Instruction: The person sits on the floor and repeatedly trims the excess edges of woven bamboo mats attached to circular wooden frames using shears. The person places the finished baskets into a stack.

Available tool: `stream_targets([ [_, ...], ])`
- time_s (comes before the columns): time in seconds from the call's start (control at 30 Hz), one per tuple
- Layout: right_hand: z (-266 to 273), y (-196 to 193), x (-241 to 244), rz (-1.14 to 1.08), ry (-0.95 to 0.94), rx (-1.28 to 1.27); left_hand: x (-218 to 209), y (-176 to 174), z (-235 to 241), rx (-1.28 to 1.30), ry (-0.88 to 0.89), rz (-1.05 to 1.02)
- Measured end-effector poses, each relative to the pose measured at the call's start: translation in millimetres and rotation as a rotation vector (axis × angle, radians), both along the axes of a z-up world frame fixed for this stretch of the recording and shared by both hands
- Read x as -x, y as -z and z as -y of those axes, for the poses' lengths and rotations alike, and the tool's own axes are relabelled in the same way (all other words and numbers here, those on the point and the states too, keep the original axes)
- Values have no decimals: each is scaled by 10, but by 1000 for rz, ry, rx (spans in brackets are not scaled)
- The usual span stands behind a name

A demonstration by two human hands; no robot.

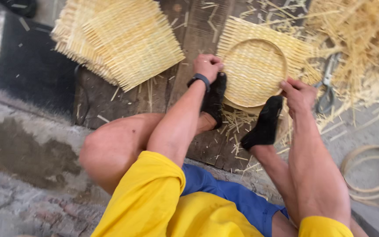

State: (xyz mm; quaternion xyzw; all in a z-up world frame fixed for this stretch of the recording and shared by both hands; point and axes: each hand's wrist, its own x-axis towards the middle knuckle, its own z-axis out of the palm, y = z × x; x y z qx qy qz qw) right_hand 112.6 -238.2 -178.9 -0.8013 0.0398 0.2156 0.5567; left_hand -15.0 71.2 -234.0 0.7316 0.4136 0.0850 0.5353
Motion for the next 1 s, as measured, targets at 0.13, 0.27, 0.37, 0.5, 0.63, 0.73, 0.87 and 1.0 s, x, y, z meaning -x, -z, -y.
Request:
stream_targets([
  [0.13,44,-13,-104,35,-28,-15,-29,-87,-31,165,-23,-19],
  [0.27,-115,-298,-170,-91,-145,80,-28,-221,-209,123,109,-97],
  [0.37,-266,-682,-110,238,-391,577,-356,-373,-239,-295,406,-266],
  [0.5,-859,-761,447,676,-1125,617,-868,-505,32,-818,581,350],
  [0.63,-1138,-643,850,832,-1092,959,-1093,-576,155,-622,734,337],
  [0.73,-1119,-559,798,732,-1132,831,-1136,-620,198,-432,655,128],
  [0.87,-1064,-511,845,907,-1040,866,-1144,-745,195,-323,678,-11],
  [1.0,-988,-356,930,845,-1098,880,-1102,-665,225,-345,630,51],
])
